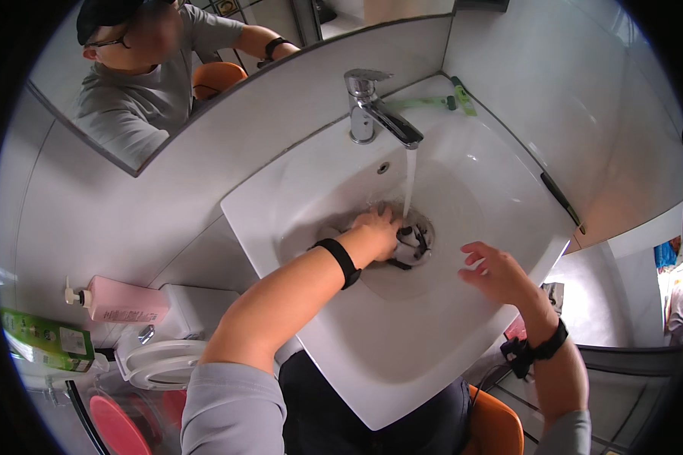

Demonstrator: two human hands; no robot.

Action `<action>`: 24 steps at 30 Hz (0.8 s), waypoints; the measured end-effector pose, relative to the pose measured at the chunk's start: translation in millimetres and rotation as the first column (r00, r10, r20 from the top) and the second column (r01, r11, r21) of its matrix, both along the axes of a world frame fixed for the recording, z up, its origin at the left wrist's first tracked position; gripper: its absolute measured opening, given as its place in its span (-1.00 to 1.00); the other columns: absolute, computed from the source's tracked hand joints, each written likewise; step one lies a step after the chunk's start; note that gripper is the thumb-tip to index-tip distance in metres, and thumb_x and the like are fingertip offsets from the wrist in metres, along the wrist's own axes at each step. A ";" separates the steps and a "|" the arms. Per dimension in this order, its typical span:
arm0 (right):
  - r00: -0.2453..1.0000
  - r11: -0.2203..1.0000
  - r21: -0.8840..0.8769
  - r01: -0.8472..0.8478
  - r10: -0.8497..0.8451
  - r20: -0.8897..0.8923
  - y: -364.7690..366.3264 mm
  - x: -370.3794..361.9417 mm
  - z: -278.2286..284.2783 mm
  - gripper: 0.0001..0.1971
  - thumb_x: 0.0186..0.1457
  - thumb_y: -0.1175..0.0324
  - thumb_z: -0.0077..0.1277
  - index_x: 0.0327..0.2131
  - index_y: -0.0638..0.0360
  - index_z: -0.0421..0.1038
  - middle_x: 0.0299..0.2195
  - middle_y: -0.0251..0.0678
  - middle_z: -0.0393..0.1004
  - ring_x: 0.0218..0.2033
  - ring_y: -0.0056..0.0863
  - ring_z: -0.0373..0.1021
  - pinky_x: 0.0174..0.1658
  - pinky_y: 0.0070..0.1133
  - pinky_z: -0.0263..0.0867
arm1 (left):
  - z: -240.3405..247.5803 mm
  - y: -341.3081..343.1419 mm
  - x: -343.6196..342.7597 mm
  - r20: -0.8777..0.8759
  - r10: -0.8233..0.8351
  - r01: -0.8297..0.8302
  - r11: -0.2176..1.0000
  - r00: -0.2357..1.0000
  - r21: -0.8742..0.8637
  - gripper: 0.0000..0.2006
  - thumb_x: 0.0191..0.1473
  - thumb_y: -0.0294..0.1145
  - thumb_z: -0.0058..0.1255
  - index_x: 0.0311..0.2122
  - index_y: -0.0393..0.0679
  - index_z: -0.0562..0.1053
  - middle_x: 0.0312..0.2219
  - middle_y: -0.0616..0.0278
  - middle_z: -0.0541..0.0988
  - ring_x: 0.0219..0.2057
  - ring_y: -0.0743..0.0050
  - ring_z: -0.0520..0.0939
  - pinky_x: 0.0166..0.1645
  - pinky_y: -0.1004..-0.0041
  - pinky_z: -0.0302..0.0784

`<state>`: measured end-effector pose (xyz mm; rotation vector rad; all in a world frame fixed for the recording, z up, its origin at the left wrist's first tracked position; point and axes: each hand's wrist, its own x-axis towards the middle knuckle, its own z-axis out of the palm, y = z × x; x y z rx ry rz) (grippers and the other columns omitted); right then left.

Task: The person coils a hairdryer cord and hangs the hairdryer, then wipes the shower door and wall tiles with a cloth. They rinse the cloth in the sink, wring it out, and wipe the sink basin and surrounding counter area.

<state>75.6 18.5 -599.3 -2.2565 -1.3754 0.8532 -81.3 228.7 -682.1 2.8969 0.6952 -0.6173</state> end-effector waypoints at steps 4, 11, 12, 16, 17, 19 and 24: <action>0.820 0.814 -0.107 -0.571 0.560 -0.118 48.1 -30.1 -23.1 -0.24 0.05 0.05 0.16 0.29 -0.05 0.08 0.20 -0.02 0.23 0.14 -0.05 0.29 0.15 -0.29 0.27 | 20.9 -3.6 -12.1 -0.207 -0.005 -0.058 0.954 0.978 -0.295 -0.31 0.11 -0.19 0.02 0.31 -0.13 0.12 0.30 -0.04 0.13 0.27 -0.16 0.24 0.27 0.09 0.27; 0.775 0.849 -0.379 -0.368 0.506 0.379 113.4 -21.4 -79.8 -0.12 0.01 0.02 0.16 0.36 -0.26 -0.09 0.39 -0.12 -0.17 0.36 0.13 -0.17 0.22 0.08 0.04 | 86.1 -8.4 -66.5 0.031 0.238 -0.194 0.853 0.971 -0.485 -0.27 0.17 -0.07 0.00 0.32 -0.24 0.07 0.14 -0.18 0.38 0.19 -0.03 0.39 0.20 0.20 0.37; 0.777 0.849 -0.382 -0.366 0.505 0.376 116.8 -18.6 -83.2 -0.12 0.01 0.02 0.16 0.36 -0.26 -0.09 0.39 -0.12 -0.17 0.36 0.13 -0.17 0.22 0.08 0.04 | 96.1 -14.3 -65.5 0.028 0.236 -0.192 0.851 0.971 -0.488 -0.27 0.17 -0.07 0.00 0.32 -0.24 0.07 0.14 -0.18 0.38 0.19 -0.03 0.39 0.20 0.20 0.37; 0.879 0.966 -0.237 -0.106 0.203 0.431 143.9 -23.0 -105.2 -0.17 -0.06 0.07 0.22 0.29 -0.11 0.09 0.30 -0.10 0.05 0.26 -0.01 0.07 0.16 -0.16 0.21 | 61.4 -22.6 -51.4 -0.265 0.600 -0.451 0.181 0.754 -0.874 -0.01 0.11 0.40 -0.20 0.39 -0.12 -0.18 0.23 -0.15 0.24 0.07 -0.18 0.43 0.11 -0.06 0.40; 0.914 0.983 -0.168 -0.077 0.137 0.383 144.4 -22.3 -113.9 -0.25 -0.08 0.13 0.23 0.22 -0.03 0.24 0.21 -0.07 0.24 0.18 -0.09 0.25 0.10 -0.28 0.30 | 54.3 -18.2 -37.9 -0.401 0.671 -0.510 -0.039 0.624 -0.859 0.01 0.09 0.44 -0.23 0.40 -0.11 -0.17 0.25 -0.21 0.17 0.09 -0.31 0.39 0.13 -0.17 0.33; 0.996 0.995 -0.045 0.085 -0.087 -0.023 142.7 -30.3 -110.8 -0.43 -0.11 0.18 0.20 0.03 0.07 0.37 -0.02 -0.10 0.40 -0.02 -0.19 0.36 -0.04 -0.38 0.34 | 29.6 4.5 -15.5 -0.579 0.742 -0.458 -0.408 0.338 -0.790 0.06 0.02 0.54 -0.28 0.39 -0.11 -0.15 0.26 -0.36 0.07 0.15 -0.54 0.26 0.16 -0.42 0.14; 0.795 0.927 0.165 0.337 -0.186 -0.577 115.6 -60.4 -46.8 -0.78 -0.18 0.28 0.11 -0.50 0.27 0.46 -0.61 -0.22 0.44 -0.53 -0.39 0.38 -0.40 -0.47 0.30 | 21.9 11.1 6.6 -0.568 0.790 -0.001 -0.583 0.232 -0.812 -0.38 0.17 0.24 -0.17 0.04 -0.14 0.35 -0.03 0.00 0.47 -0.05 -0.06 0.51 0.11 -0.13 0.34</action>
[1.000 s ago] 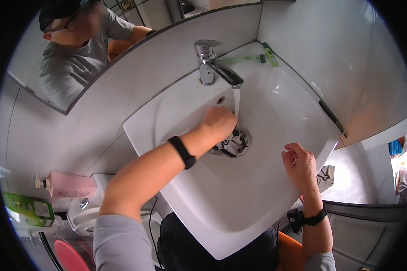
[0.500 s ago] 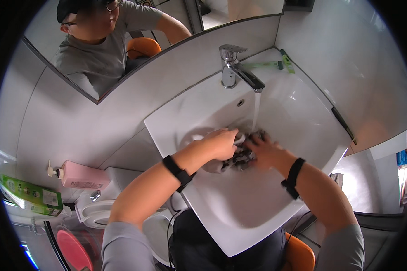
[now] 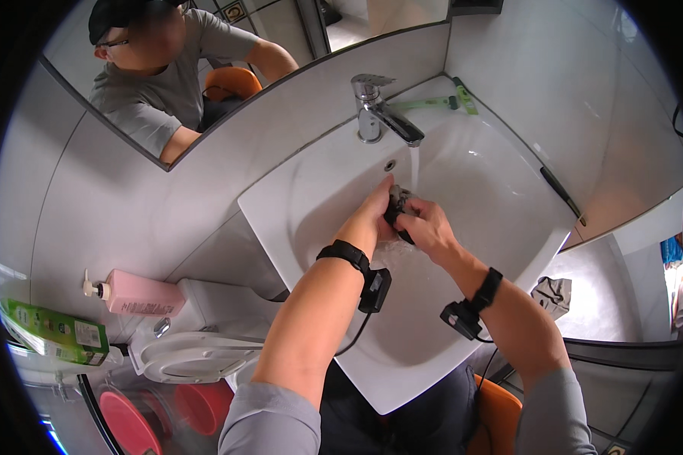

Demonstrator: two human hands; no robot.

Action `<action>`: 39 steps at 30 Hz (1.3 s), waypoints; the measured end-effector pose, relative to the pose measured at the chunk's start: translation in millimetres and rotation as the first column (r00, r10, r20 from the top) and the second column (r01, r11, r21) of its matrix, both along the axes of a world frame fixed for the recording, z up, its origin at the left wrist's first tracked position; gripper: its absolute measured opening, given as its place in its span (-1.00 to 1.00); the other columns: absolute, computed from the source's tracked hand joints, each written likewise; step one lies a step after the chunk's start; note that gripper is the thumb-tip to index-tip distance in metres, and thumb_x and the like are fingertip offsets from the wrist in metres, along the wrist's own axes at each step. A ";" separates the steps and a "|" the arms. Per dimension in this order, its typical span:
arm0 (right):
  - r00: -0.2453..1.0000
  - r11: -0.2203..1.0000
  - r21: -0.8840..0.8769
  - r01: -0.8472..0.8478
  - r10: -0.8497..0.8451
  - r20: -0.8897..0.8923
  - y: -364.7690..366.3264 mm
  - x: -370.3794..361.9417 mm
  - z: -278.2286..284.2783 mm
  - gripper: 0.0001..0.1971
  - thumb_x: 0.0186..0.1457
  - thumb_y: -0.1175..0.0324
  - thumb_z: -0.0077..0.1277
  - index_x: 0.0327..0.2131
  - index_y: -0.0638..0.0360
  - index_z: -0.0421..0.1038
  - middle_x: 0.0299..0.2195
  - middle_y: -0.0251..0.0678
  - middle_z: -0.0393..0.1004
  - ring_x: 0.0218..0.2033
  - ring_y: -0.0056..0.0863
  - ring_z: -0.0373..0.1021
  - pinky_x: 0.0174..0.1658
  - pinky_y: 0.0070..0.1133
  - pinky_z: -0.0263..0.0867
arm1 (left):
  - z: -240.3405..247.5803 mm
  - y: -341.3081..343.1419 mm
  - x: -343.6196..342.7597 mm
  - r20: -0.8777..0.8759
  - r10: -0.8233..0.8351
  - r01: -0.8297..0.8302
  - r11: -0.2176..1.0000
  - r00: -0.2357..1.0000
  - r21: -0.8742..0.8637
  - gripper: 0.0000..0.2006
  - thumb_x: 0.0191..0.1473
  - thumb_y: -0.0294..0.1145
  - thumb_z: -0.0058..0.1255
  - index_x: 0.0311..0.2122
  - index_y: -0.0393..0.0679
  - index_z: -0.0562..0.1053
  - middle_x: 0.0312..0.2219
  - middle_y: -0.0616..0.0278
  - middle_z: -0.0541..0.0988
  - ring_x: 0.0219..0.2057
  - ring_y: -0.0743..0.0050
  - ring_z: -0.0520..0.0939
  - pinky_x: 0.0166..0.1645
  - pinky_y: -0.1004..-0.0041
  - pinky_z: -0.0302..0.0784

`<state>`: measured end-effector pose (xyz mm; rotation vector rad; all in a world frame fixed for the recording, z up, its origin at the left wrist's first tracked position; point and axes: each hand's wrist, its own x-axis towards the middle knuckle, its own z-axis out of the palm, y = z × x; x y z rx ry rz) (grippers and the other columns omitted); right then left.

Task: The person coils a hairdryer cord and hangs the hairdryer, then wipes the shower door and wall tiles with a cloth. They rinse the cloth in the sink, wring it out, and wipe the sink basin and surrounding counter area.

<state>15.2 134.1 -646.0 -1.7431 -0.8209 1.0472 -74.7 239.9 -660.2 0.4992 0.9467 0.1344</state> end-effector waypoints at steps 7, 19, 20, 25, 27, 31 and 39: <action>0.900 0.994 0.049 -0.098 0.068 0.432 -11.5 -10.3 45.3 -0.58 -0.02 0.06 0.11 -0.60 0.29 0.42 -0.67 -0.15 0.42 -0.59 -0.26 0.37 -0.44 -0.39 0.30 | -27.1 -1.1 0.0 0.201 -0.300 0.140 0.814 0.933 0.564 -0.77 0.17 -0.23 -0.12 -0.22 -0.14 0.46 -0.33 0.17 0.57 -0.30 0.29 0.62 -0.21 0.17 0.57; 0.612 0.974 -0.222 0.039 0.152 0.776 6.8 114.9 -27.5 -0.43 0.09 -0.16 0.02 0.02 0.05 0.39 -0.08 -0.04 0.48 0.04 -0.08 0.33 0.07 -0.24 0.29 | 34.6 4.2 -52.9 -0.356 -0.251 0.346 0.909 0.900 0.233 -0.17 0.07 0.00 -0.02 0.38 -0.07 -0.03 0.35 -0.14 -0.05 0.23 -0.41 0.21 0.11 -0.17 0.32; 0.563 0.957 -0.262 0.122 0.151 0.813 10.0 111.3 -29.1 -0.31 0.05 -0.20 0.04 0.17 -0.03 0.29 0.08 -0.05 0.41 0.19 -0.09 0.20 0.16 -0.22 0.21 | 42.9 2.0 -57.8 -0.401 -0.213 0.324 0.918 0.891 0.231 -0.12 0.08 0.05 -0.02 0.40 -0.02 -0.12 0.37 -0.16 -0.17 0.26 -0.47 0.13 0.15 -0.22 0.26; 0.514 0.833 -0.549 0.069 0.442 0.735 29.6 54.8 -31.3 -0.11 -0.07 -0.20 0.14 0.25 0.11 0.17 0.13 -0.06 0.36 0.25 -0.10 0.14 0.22 -0.25 0.16 | 36.5 -10.6 -37.0 -0.291 -0.206 0.239 0.968 0.934 0.082 -0.09 0.14 0.12 -0.06 0.40 -0.01 -0.24 0.35 -0.27 -0.27 0.33 -0.43 -0.06 0.16 -0.31 0.25; 0.719 0.882 -0.452 -0.135 0.401 0.567 42.4 56.9 -49.1 -0.24 -0.06 -0.19 0.10 0.07 0.24 0.39 -0.03 -0.05 0.50 0.08 -0.16 0.38 0.12 -0.33 0.29 | 15.2 -9.0 -21.8 -0.150 -0.211 0.215 0.977 0.966 0.009 -0.14 0.16 0.14 -0.10 0.39 -0.02 -0.16 0.34 -0.24 -0.18 0.32 -0.40 -0.01 0.18 -0.34 0.21; 0.962 0.985 -0.083 -0.154 0.168 0.216 25.9 5.4 -30.1 -0.42 0.00 -0.15 0.02 -0.29 0.30 0.56 -0.25 0.01 0.58 -0.14 -0.07 0.50 -0.02 -0.32 0.39 | 2.1 -7.2 -18.9 0.057 0.014 -0.007 0.993 0.998 -0.121 -0.29 0.21 0.19 -0.22 0.31 -0.06 0.11 0.26 -0.11 0.19 0.28 -0.23 0.20 0.21 -0.38 0.12; 0.843 0.982 -0.037 -0.185 0.178 0.508 -9.0 -16.6 46.0 -0.56 0.13 0.00 -0.03 -0.45 0.25 0.55 -0.51 -0.04 0.54 -0.38 -0.06 0.49 -0.25 -0.29 0.41 | -13.1 -3.4 -13.1 0.233 -0.079 0.054 0.992 0.969 0.112 -0.62 0.28 -0.12 -0.28 0.02 -0.14 0.39 -0.01 0.11 0.50 -0.01 0.24 0.56 0.02 0.15 0.54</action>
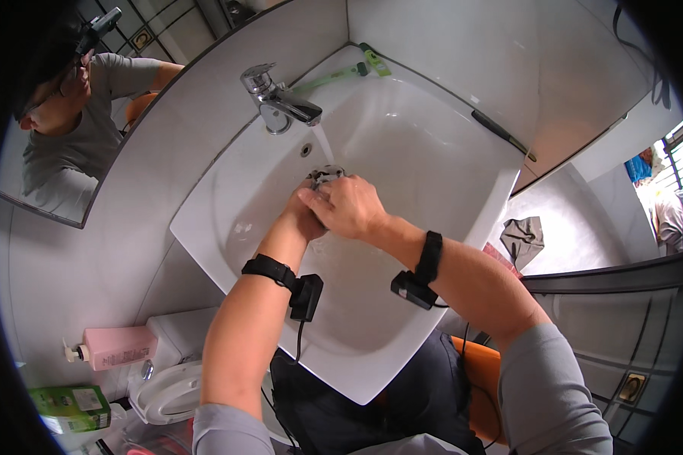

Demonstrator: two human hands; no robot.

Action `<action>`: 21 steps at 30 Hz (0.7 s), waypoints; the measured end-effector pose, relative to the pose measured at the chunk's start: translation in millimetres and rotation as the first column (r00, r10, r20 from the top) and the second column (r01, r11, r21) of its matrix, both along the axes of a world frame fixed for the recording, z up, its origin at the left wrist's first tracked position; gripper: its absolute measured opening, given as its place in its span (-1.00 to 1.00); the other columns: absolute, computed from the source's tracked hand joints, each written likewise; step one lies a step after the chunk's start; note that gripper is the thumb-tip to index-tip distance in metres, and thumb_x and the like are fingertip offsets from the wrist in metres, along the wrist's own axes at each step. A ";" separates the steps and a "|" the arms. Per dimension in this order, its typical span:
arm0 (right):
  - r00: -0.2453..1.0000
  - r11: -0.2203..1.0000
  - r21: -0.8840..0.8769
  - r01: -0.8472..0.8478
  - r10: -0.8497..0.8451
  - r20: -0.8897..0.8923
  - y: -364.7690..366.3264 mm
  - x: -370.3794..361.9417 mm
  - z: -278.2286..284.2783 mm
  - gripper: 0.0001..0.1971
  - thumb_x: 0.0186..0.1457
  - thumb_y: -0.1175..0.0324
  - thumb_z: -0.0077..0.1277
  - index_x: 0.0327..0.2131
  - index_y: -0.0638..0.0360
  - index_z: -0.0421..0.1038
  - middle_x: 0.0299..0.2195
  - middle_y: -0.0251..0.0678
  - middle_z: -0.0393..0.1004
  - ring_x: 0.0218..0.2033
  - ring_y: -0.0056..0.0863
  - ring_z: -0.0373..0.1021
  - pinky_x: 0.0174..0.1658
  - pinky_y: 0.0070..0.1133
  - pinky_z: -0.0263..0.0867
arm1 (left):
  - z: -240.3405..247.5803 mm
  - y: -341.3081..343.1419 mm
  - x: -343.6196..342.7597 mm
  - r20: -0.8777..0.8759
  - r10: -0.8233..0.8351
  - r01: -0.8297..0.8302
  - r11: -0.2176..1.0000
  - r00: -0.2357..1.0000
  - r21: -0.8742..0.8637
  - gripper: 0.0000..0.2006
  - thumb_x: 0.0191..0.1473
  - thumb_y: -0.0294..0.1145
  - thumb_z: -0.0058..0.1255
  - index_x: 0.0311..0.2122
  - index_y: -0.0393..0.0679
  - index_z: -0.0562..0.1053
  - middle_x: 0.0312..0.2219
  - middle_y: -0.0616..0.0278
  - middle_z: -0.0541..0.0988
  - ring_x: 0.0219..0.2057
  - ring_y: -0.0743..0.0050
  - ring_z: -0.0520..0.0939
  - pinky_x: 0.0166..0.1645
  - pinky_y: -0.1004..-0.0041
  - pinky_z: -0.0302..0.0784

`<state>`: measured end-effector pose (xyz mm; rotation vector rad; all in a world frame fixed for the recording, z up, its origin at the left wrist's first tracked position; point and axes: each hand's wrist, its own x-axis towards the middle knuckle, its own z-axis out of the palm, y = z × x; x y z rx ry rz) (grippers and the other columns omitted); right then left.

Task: The person coils a hairdryer cord and hangs the hairdryer, then wipes the shower door and wall tiles with a cloth. They rinse the cloth in the sink, wring it out, and wipe the sink basin and surrounding counter area.

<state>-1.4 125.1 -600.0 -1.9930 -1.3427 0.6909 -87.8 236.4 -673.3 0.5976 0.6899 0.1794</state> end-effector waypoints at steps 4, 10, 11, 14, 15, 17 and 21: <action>0.953 0.999 0.026 0.032 -0.038 0.302 22.2 42.8 -39.9 -0.50 0.26 0.01 -0.20 -0.45 0.24 0.55 -0.45 -0.01 0.55 -0.30 0.03 0.48 -0.18 -0.21 0.40 | 22.2 -13.7 3.2 -0.235 0.110 -0.082 0.989 0.966 0.126 -0.68 0.26 -0.21 -0.15 -0.01 -0.17 0.41 -0.11 0.15 0.56 -0.12 0.22 0.61 -0.05 0.20 0.58; 0.974 0.964 -0.216 0.156 -0.113 0.196 10.1 115.1 -86.5 -0.45 0.21 -0.04 -0.09 0.16 0.05 0.30 0.14 0.01 0.31 0.09 -0.01 0.33 0.08 -0.25 0.32 | 70.3 4.8 -19.4 -0.651 0.008 0.457 0.706 0.759 0.541 -0.68 0.18 -0.25 -0.03 -0.06 -0.25 0.48 -0.21 0.07 0.60 -0.31 0.21 0.65 -0.24 0.25 0.61; 0.974 0.966 -0.208 0.156 -0.115 0.197 11.9 121.3 -88.5 -0.45 0.21 -0.04 -0.09 0.16 0.05 0.30 0.14 0.01 0.31 0.09 -0.01 0.33 0.08 -0.25 0.32 | 77.4 6.1 -21.9 -0.754 0.100 0.642 0.460 0.649 0.614 -0.67 0.15 -0.26 -0.01 -0.07 -0.27 0.50 -0.21 0.04 0.60 -0.32 0.23 0.65 -0.26 0.27 0.60; 0.979 0.909 -0.376 0.182 -0.129 0.161 15.8 113.0 -72.6 -0.26 0.10 -0.07 0.04 0.31 -0.15 0.06 0.28 -0.10 0.07 0.24 0.00 0.14 0.17 -0.20 0.25 | 117.1 27.0 -26.5 -0.391 0.456 0.458 -0.042 0.799 0.888 -0.68 0.08 -0.27 0.03 -0.14 -0.29 0.53 -0.23 -0.18 0.61 -0.20 -0.10 0.64 -0.07 0.15 0.53; 0.969 0.892 -0.428 0.143 -0.038 0.244 20.5 103.6 -73.6 -0.25 0.06 -0.09 0.07 0.30 -0.22 0.09 0.28 -0.12 0.07 0.26 0.02 0.09 0.18 -0.16 0.23 | 133.5 32.9 -23.2 -0.148 0.477 0.294 -0.248 0.866 0.923 -0.60 0.09 -0.26 0.02 -0.02 -0.30 0.45 -0.10 -0.21 0.54 -0.10 -0.13 0.59 0.02 0.15 0.48; 0.946 0.872 -0.478 0.104 0.062 0.319 29.1 82.0 -71.7 -0.23 0.02 -0.12 0.11 0.30 -0.28 0.11 0.28 -0.13 0.08 0.28 0.03 0.04 0.20 -0.12 0.21 | 156.1 50.8 -13.3 0.172 0.371 0.079 -0.573 0.912 0.816 -0.45 0.17 -0.17 -0.03 0.20 -0.25 0.28 0.13 -0.21 0.37 0.13 -0.12 0.43 0.17 0.21 0.36; 0.943 0.845 -0.526 -0.091 0.243 0.227 40.4 76.0 -88.1 -0.26 0.03 -0.13 0.09 0.28 -0.32 0.14 0.29 -0.13 0.05 0.30 0.01 -0.01 0.23 -0.06 0.15 | 159.6 70.5 5.6 -0.056 0.264 0.158 -0.383 0.963 0.910 -0.38 0.30 0.02 -0.24 0.30 -0.20 0.16 0.26 -0.16 0.22 0.33 -0.07 0.17 0.36 0.28 0.06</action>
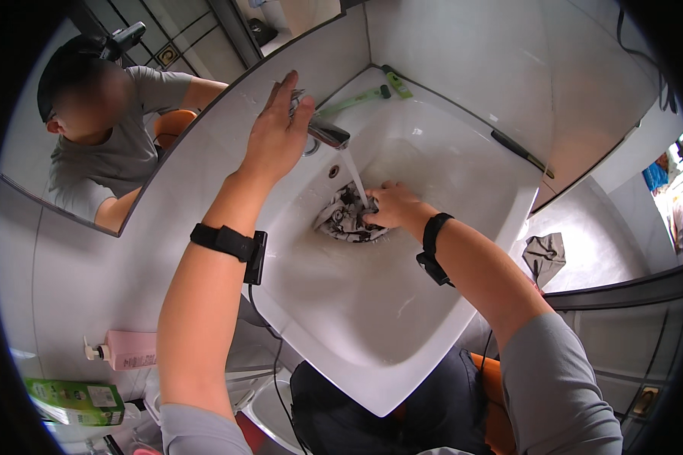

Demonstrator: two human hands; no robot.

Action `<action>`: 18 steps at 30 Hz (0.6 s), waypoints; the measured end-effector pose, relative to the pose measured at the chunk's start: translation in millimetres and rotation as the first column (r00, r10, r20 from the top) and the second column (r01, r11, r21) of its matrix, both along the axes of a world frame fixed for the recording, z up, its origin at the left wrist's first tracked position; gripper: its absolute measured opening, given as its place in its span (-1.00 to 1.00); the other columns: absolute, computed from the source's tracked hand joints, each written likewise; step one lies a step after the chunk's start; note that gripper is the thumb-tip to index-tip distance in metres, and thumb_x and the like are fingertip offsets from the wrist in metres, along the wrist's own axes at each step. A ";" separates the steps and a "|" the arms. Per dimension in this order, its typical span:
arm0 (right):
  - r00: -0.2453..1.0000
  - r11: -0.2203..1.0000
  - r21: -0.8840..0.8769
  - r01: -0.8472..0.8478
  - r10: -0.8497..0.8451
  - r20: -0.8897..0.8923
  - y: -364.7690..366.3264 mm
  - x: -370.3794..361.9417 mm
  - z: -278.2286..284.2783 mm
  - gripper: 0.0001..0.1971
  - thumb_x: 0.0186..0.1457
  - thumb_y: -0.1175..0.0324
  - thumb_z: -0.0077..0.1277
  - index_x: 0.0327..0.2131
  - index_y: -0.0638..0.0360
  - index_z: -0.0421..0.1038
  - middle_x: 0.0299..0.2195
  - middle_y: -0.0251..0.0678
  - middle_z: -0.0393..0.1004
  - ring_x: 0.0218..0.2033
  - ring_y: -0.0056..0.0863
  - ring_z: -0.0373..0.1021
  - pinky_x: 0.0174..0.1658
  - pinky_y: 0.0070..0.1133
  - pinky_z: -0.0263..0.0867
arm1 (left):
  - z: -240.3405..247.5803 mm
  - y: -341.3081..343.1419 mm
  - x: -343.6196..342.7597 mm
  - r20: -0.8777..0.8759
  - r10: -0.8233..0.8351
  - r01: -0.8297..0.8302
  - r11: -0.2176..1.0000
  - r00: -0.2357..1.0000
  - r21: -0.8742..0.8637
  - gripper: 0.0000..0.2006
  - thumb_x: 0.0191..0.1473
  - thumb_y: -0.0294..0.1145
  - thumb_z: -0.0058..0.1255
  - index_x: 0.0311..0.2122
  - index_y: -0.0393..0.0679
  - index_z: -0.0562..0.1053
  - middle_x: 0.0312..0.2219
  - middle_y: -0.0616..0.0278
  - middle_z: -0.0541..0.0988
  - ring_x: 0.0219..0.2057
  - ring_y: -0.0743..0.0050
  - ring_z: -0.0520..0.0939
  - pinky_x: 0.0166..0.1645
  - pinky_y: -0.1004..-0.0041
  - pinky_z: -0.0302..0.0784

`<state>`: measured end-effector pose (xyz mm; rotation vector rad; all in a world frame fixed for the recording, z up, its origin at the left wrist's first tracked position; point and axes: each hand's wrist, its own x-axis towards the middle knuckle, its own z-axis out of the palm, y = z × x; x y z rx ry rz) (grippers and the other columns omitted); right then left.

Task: The person coils a hairdryer cord and hangs the hairdryer, then wipes the shower door and wall tiles with a cloth. They rinse the cloth in the sink, wring it out, and wipe the sink basin and surrounding counter area.

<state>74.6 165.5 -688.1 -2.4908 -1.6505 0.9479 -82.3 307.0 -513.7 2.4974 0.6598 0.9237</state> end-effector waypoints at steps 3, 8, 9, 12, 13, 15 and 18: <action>0.976 0.982 0.154 0.106 -0.132 0.172 -6.5 8.2 -14.1 -0.26 0.04 -0.18 0.06 0.28 -0.29 0.14 0.30 -0.15 0.03 0.29 -0.01 0.01 0.23 -0.01 0.12 | 5.2 -1.4 -2.1 -0.194 -0.084 0.098 0.993 0.977 0.065 -0.34 0.32 0.10 -0.35 0.29 -0.25 0.17 0.28 -0.14 0.20 0.32 -0.08 0.17 0.35 0.27 0.08; 0.961 0.948 0.228 0.222 -0.252 0.115 -4.7 -55.0 8.2 -0.31 0.10 -0.24 -0.06 0.24 -0.20 0.18 0.28 -0.15 0.04 0.27 0.01 0.03 0.21 0.09 0.05 | 1.2 -42.6 -37.6 -0.105 0.017 -0.001 0.988 0.994 0.155 -0.41 0.27 -0.05 -0.15 0.27 -0.23 0.23 0.25 -0.13 0.25 0.32 -0.03 0.18 0.34 0.23 0.10; 0.989 0.985 0.149 0.092 -0.107 0.102 -4.5 -34.8 3.4 -0.33 0.11 -0.20 -0.04 0.24 -0.22 0.18 0.28 -0.17 0.04 0.27 0.01 0.03 0.18 0.09 0.10 | -1.6 -63.6 -43.4 0.009 0.009 -0.011 0.986 1.000 0.166 -0.42 0.23 -0.10 -0.07 0.26 -0.22 0.24 0.24 -0.12 0.28 0.32 0.02 0.20 0.33 0.21 0.11; 0.932 0.949 0.179 0.261 -0.296 0.211 -3.1 -3.2 -28.6 -0.30 0.04 -0.16 0.07 0.23 -0.20 0.21 0.28 -0.19 0.04 0.29 0.01 0.01 0.15 0.04 0.17 | -25.3 -116.2 -59.4 -0.001 0.090 -0.068 0.749 0.996 -0.659 -0.30 0.16 -0.12 0.04 0.31 -0.18 0.12 0.18 -0.08 0.36 0.28 -0.07 0.25 0.29 0.09 0.17; 0.934 0.950 0.181 0.255 -0.291 0.208 0.5 -9.5 -32.1 -0.30 0.04 -0.16 0.07 0.23 -0.20 0.21 0.28 -0.19 0.04 0.29 0.01 0.01 0.15 0.04 0.17 | -40.1 -121.4 -61.3 -0.055 0.116 -0.108 0.517 0.992 -0.849 -0.26 0.16 -0.06 0.03 0.33 -0.16 0.06 0.17 -0.08 0.36 0.26 -0.12 0.27 0.26 0.03 0.19; 0.960 0.966 0.175 0.193 -0.223 0.171 5.5 -25.8 -36.8 -0.37 -0.02 -0.05 0.16 0.13 -0.09 0.35 0.19 -0.08 0.23 0.22 -0.02 0.18 0.13 -0.14 0.27 | -59.1 -118.3 -55.6 -0.154 0.130 -0.175 0.169 0.980 -0.970 -0.23 0.17 0.03 -0.02 0.34 -0.17 0.02 0.17 -0.09 0.34 0.24 -0.16 0.28 0.25 -0.03 0.20; 0.942 0.921 0.315 0.230 -0.130 -0.309 4.4 -44.4 -22.6 -0.58 -0.04 0.08 0.13 -0.13 0.09 0.51 -0.10 0.05 0.50 -0.05 -0.01 0.43 0.00 -0.29 0.38 | -88.4 -92.1 -52.4 -0.155 0.104 -0.108 -0.364 0.982 -0.925 -0.18 0.18 0.18 -0.14 0.33 -0.21 -0.01 0.20 -0.12 0.28 0.22 -0.19 0.30 0.23 -0.14 0.21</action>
